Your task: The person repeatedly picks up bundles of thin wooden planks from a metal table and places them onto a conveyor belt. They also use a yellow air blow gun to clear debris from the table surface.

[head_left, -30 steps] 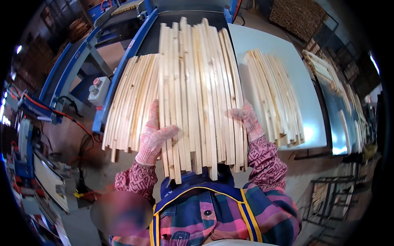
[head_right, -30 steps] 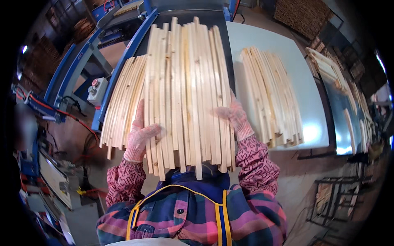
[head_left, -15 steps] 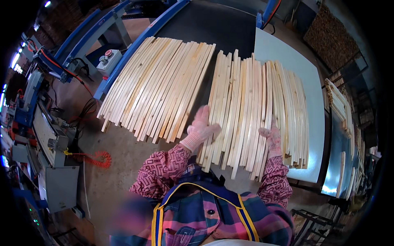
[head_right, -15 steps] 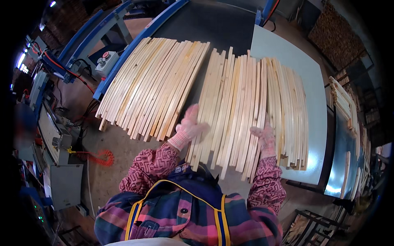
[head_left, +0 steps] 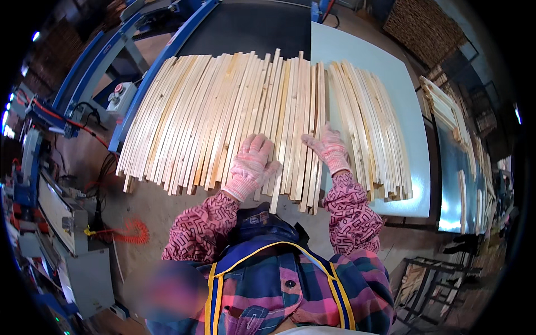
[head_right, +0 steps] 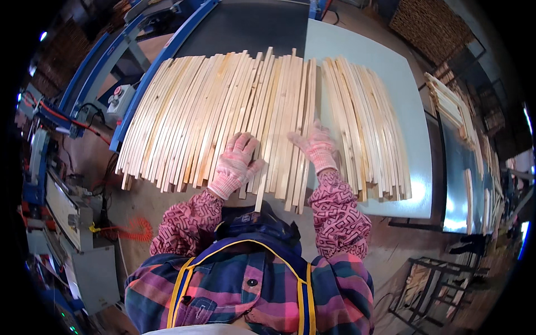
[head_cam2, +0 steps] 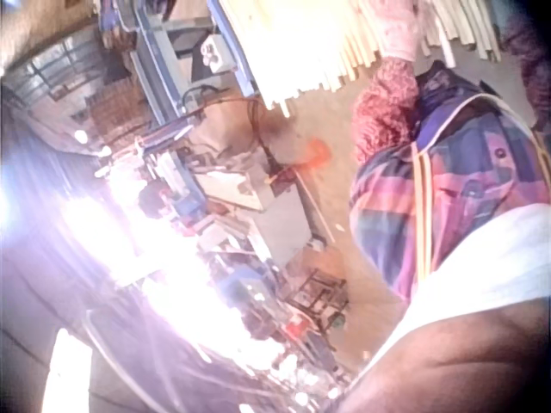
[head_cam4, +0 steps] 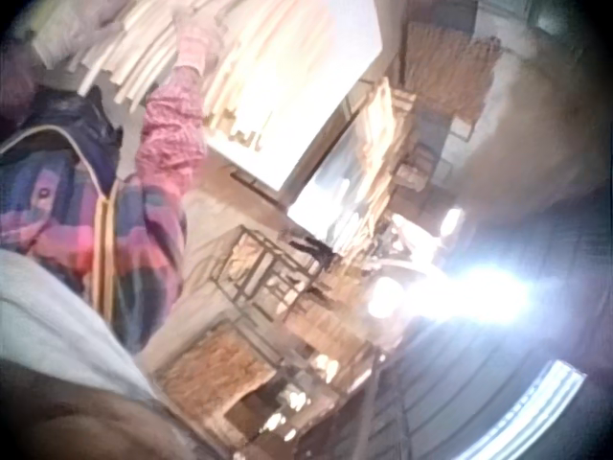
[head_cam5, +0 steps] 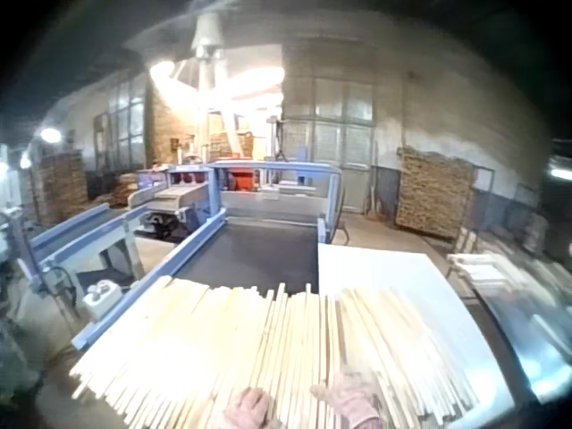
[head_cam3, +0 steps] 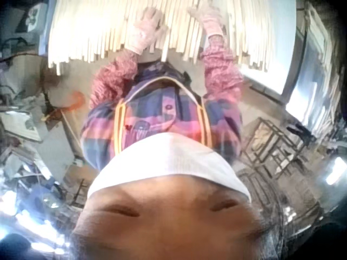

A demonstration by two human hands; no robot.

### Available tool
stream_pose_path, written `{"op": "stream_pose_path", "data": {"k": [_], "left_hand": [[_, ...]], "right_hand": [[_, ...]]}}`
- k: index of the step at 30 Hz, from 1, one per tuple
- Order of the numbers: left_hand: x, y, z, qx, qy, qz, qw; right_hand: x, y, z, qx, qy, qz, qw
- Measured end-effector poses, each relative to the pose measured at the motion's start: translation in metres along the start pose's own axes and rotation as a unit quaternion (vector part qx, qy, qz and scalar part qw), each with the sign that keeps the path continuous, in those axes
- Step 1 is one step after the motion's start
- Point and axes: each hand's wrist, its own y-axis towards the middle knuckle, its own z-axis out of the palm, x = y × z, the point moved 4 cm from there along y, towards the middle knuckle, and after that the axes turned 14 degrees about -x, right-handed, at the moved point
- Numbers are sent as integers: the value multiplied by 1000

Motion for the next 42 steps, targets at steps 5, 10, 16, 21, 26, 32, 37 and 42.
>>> {"op": "stream_pose_path", "data": {"k": [5,10,16,21,26,32,37,42], "left_hand": [[0,-3,8,-1,-5,0,1000],[-8,-2,2,1,18,5,1000],[4,-10,-8,-48,-70,7,996],[32,-37,-41,-88,-117,-4,989],[72,-31,-89,-140,-48,7,989],[193,-2,-140,-248,174,-61,951],[306,65,-218,-149,343,-240,896],[414,76,-236,-187,288,-205,917]], "right_hand": [[-22,-7,6,1,78,60,995],[17,-39,-26,10,23,75,997],[-30,-18,-28,-41,-6,56,998],[-45,-43,-42,-32,-86,29,995],[-67,-59,-16,-157,49,-88,982],[-119,-100,-10,-59,-82,98,990],[-108,-108,-9,-59,-64,105,991],[-127,-124,4,-105,22,61,992]]}}
